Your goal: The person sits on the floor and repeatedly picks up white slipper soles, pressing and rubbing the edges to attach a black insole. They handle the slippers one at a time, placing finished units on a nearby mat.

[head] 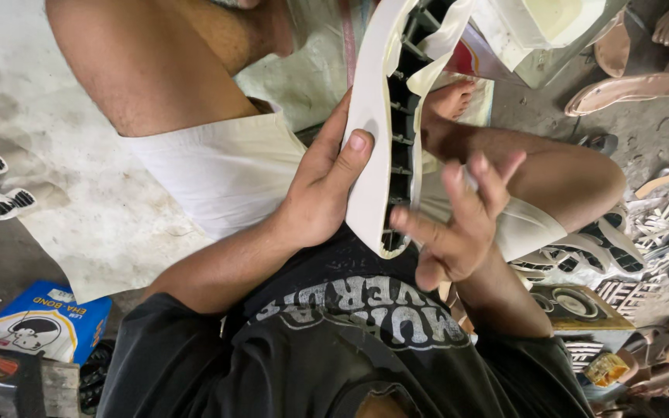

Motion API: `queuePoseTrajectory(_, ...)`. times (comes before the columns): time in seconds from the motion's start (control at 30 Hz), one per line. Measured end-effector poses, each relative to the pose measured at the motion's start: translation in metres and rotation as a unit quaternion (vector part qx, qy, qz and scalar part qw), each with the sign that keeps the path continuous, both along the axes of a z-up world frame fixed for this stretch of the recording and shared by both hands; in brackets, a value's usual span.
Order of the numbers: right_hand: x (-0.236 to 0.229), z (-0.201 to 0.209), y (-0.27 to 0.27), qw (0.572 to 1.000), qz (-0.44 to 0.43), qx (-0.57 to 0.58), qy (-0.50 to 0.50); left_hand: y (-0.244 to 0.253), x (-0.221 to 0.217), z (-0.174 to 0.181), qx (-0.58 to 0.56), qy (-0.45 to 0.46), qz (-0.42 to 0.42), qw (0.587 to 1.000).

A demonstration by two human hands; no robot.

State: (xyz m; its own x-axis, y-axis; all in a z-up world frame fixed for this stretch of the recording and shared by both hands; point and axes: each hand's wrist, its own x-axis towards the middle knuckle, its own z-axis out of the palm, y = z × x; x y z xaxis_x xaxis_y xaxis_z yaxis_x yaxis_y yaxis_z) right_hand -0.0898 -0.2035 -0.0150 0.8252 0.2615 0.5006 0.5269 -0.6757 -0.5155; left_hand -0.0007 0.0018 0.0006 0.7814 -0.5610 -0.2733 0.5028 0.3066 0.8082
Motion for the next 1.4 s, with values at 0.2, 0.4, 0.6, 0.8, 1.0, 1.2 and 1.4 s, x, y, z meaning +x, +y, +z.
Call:
queuePoseTrajectory(0.2,0.002,0.000,-0.002,0.998,0.034,-0.020,-0.052,0.000,0.001,-0.001,0.019,-0.004,0.000,1.000)
queuePoseTrajectory(0.4,0.002,0.002,-0.004,1.000,-0.003,-0.026,-0.011,-0.002,0.002,0.000,0.036,0.009,-0.001,0.999)
queuePoseTrajectory(0.6,0.006,-0.001,-0.007,0.995,0.047,-0.056,-0.069,0.000,0.002,-0.007,0.053,0.029,-0.003,0.998)
queuePoseTrajectory(0.8,0.020,-0.034,-0.063,0.975,-0.022,-0.078,-0.205,0.010,0.010,-0.023,0.073,0.110,-0.009,0.991)
queuePoseTrajectory(1.0,0.074,-0.060,-0.135,0.934,-0.309,-0.114,0.135,0.032,0.034,-0.028,0.415,-0.351,-0.047,0.838)
queuePoseTrajectory(1.2,0.112,-0.072,-0.147,0.927,-0.253,-0.215,0.176,0.037,0.058,-0.008,0.245,-0.381,-0.016,0.891)
queuePoseTrajectory(1.4,0.079,-0.025,-0.128,0.917,-0.294,-0.201,0.181,0.052,0.065,-0.014,0.132,-0.198,0.059,0.969)
